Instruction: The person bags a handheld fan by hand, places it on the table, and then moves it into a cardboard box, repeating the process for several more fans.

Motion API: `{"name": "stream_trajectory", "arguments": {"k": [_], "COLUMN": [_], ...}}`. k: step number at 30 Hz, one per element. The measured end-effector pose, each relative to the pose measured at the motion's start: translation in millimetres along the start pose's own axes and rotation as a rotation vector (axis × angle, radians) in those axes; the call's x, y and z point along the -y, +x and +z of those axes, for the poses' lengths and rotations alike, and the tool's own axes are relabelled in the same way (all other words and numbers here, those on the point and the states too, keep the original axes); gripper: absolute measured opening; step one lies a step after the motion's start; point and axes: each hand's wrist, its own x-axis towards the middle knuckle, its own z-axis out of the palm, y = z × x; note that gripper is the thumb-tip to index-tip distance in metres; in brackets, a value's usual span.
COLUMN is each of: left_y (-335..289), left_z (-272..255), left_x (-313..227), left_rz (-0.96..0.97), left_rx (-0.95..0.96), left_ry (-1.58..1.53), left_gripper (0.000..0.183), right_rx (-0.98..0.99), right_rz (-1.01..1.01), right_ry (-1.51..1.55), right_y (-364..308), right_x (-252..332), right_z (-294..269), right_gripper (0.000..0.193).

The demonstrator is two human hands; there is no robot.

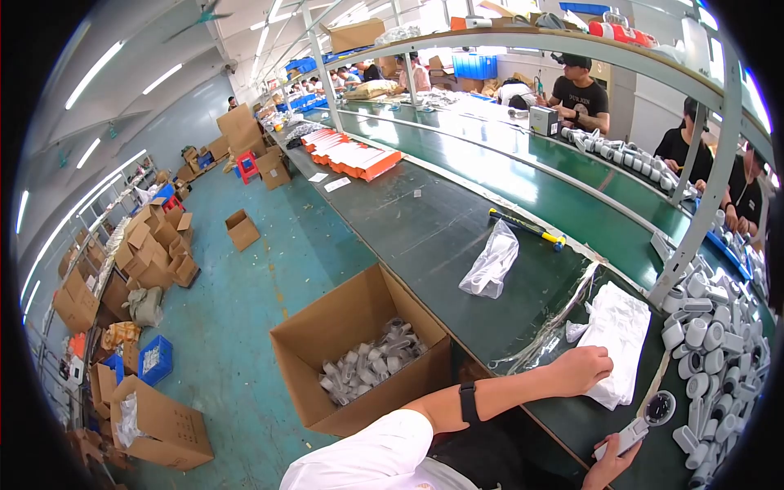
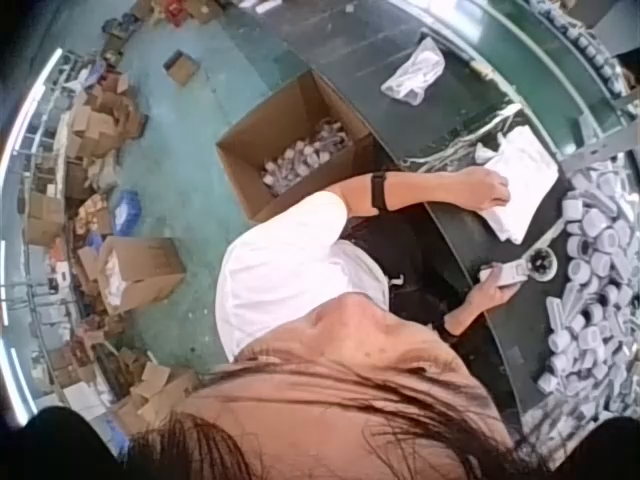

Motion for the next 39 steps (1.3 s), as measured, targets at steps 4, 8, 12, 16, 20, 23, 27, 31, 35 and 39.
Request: {"name": "stream_trajectory", "arguments": {"k": [4, 8, 12, 16, 20, 23, 27, 31, 35, 39], "left_y": [3.0, 2.2, 4.0, 7.2, 2.5, 3.0, 5.5, 5.2, 6.0, 6.7], "left_z": [-1.0, -0.3, -1.4, -12.7, -10.2, -8.8, -8.5, -7.2, -4.9, -3.0], "left_x": [-4.6, -3.4, -2.9, -14.6, -11.4, -9.6, -11.4, -11.2, -10.6, -11.9], "left_rz": [-0.022, -0.061, -0.053, -0.17, -0.091, -0.05, -0.068, -0.07, -0.062, -0.048], "left_rx": [0.015, -0.038, -0.09, 0.016, -0.008, 0.0, 0.013, -0.04, -0.061, -0.071], "left_ry": [-0.059, -0.181, -0.228, -0.265, -0.222, -0.191, -0.184, -0.197, -0.2, -0.197], "left_gripper": [0.008, 0.009, 0.01, 0.011, 0.012, 0.011, 0.01, 0.01, 0.01, 0.011], "right_rx": [-0.027, 0.002, 0.003, 0.002, 0.005, 0.003, -0.01, -0.018, -0.027, -0.019], "right_rz": [-0.003, 0.001, 0.009, 0.032, 0.01, 0.011, 0.013, 0.015, 0.017, 0.004], "right_ry": [0.129, -0.016, -0.016, -0.014, -0.022, -0.039, 0.066, 0.129, 0.121, 0.133], "right_y": [11.8, 0.2, -0.2, 0.3, 0.6, 1.4, 8.5, 9.8, 9.7, 10.8], "right_x": [-58.6, -3.0, -3.0, -2.8, -4.0, -5.7, -44.1, -56.7, -56.0, -60.2], "right_z": [-10.2, -1.2, -2.0, -2.2, -1.5, -1.8, -6.8, -6.9, -6.9, -8.5], "right_gripper": [0.059, 0.064, 0.066, 0.068, 0.068, 0.068, 0.063, 0.058, 0.059, 0.059]}}
